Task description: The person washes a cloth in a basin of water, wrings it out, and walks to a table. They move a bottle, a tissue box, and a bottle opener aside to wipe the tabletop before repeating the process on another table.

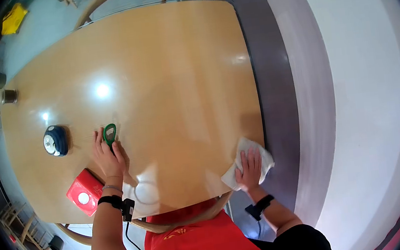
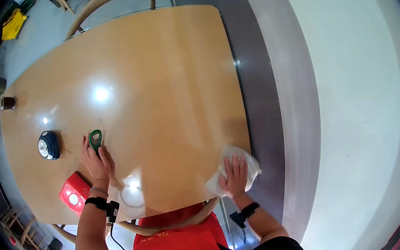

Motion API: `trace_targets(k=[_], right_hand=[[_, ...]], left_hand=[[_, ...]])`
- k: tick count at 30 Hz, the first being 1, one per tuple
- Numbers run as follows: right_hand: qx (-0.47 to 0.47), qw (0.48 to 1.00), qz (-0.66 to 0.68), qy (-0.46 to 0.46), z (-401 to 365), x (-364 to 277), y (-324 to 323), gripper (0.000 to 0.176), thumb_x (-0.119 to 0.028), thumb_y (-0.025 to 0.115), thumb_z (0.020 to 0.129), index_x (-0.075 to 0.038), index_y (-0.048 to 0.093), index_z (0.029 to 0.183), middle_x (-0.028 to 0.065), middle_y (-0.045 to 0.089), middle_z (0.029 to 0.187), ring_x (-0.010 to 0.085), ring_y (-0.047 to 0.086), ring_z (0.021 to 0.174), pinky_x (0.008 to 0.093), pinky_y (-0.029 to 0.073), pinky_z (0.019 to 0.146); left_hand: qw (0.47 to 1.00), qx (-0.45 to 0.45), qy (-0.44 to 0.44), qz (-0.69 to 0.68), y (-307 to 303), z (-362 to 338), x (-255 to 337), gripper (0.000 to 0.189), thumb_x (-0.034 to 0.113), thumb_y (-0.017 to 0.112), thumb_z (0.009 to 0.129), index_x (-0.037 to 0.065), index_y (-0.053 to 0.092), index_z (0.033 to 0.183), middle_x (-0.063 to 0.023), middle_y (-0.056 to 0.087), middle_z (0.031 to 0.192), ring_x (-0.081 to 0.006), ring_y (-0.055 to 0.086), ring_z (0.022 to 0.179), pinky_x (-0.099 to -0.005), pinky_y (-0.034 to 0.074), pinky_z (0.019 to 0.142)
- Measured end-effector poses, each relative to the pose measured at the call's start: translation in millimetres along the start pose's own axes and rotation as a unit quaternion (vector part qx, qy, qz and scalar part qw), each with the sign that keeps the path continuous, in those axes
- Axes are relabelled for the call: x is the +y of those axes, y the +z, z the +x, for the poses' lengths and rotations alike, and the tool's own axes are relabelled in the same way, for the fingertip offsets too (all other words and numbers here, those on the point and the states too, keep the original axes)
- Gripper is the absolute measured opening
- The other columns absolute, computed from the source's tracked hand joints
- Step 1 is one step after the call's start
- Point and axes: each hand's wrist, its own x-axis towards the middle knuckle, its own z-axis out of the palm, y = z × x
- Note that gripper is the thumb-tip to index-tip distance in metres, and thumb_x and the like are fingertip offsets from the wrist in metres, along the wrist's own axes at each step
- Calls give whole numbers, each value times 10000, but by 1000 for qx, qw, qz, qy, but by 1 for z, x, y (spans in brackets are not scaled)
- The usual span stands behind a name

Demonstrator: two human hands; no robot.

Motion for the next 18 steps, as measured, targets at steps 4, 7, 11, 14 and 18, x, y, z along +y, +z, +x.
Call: trace_targets(k=[4,7,11,14,18], right_hand=[[-46,988,18,-144,140,-10,-27,637,-320,593,773,-144,423,1360,153,262,1473,434,196,1346,540,186,1078],[52,987,43,-144,261,-43,-23,614,-329,587,810,-166,409,1375,112,251,1489,379,203,1360,508,183,1088],[117,984,54,-124,384,-108,-11,560,-379,512,875,-186,395,1387,86,254,1493,344,203,1370,488,181,1094],[166,976,27,-139,401,-171,1,556,-423,513,860,-184,435,1357,90,309,1467,341,237,1357,491,214,1078],[25,937,87,-336,268,-234,-4,565,-431,573,799,-203,487,1309,98,302,1467,349,235,1352,520,223,1068]], left_hand=[[1000,-12,-6,-5,-4,1,5,172,146,469,880,-16,477,937,-137,440,1356,-383,354,1280,-478,291,1016],[1000,-10,-17,-9,-3,0,3,165,143,474,869,-11,479,926,-130,442,1357,-374,358,1282,-476,287,1021],[999,-28,-43,-12,-2,-2,-2,182,142,488,852,-7,485,958,-125,446,1351,-362,353,1289,-469,278,1033],[998,-45,-50,-12,-4,1,-1,303,155,488,849,-22,486,1095,-117,439,1354,-347,340,1299,-459,262,1052],[997,-42,-62,-29,-5,2,-2,322,160,483,851,-21,479,1116,-117,433,1358,-339,338,1302,-454,257,1056]])
